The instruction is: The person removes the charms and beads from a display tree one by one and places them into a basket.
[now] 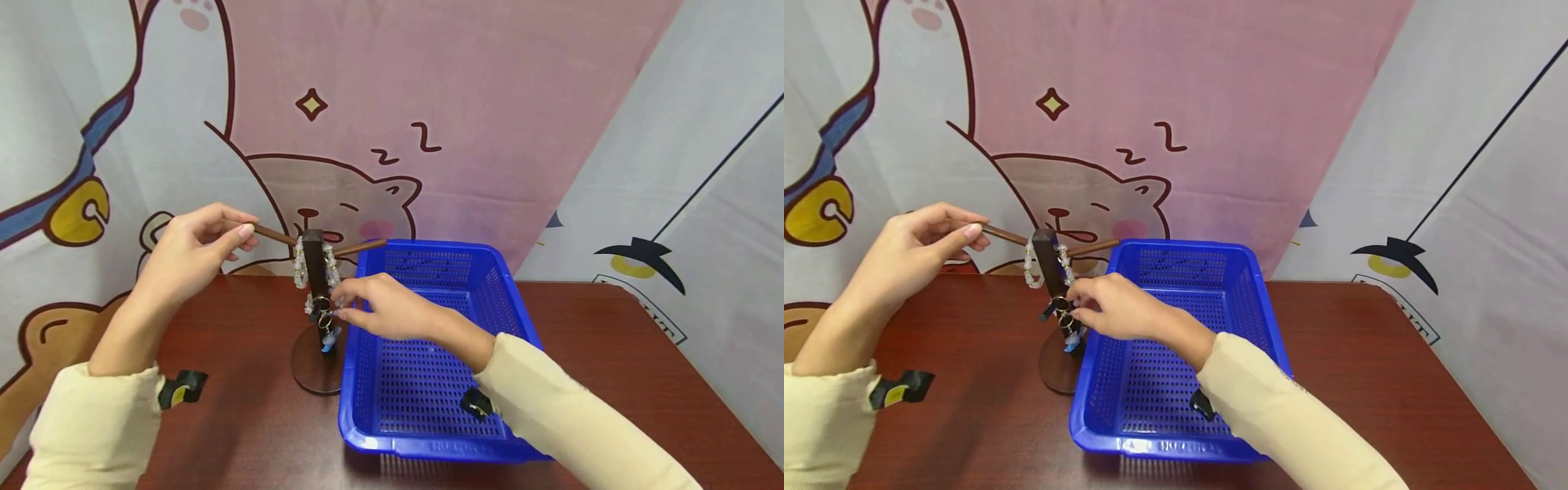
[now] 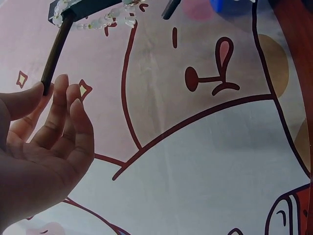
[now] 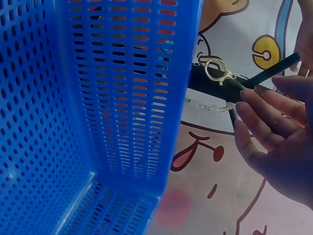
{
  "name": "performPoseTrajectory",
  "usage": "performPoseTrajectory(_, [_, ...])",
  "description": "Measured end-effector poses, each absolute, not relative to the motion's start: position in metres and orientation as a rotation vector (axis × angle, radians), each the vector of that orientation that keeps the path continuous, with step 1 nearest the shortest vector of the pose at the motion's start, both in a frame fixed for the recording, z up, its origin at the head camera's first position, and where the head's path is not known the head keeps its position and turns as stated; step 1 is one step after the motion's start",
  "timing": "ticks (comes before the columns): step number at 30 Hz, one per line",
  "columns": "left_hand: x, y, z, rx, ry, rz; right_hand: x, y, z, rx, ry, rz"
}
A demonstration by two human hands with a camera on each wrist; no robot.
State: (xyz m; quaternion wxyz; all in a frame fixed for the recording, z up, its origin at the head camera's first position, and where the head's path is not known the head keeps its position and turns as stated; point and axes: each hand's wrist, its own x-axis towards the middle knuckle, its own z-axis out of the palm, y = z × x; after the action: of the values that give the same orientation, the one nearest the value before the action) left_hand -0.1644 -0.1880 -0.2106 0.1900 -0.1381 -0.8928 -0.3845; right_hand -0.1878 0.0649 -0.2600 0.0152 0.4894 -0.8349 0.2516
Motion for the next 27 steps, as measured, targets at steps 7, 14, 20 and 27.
performPoseTrajectory(7, [-0.165, -0.188, -0.21, -0.394, -2.509, -1.087, -0.193, 0.061, -0.267, 1.441, -2.64, 0.843])
performPoseTrajectory(14, [-0.166, -0.189, -0.21, -0.408, -2.499, -1.102, -0.198, 0.055, -0.276, 1.427, -2.597, 0.878])
performPoseTrajectory(20, [-0.166, -0.189, -0.211, -0.408, -2.501, -1.118, -0.201, 0.052, -0.281, 1.369, -2.592, 0.908])
performPoseTrajectory(27, [-0.166, -0.189, -0.211, -0.412, -2.507, -1.113, -0.202, 0.048, -0.286, 1.297, -2.567, 0.929])
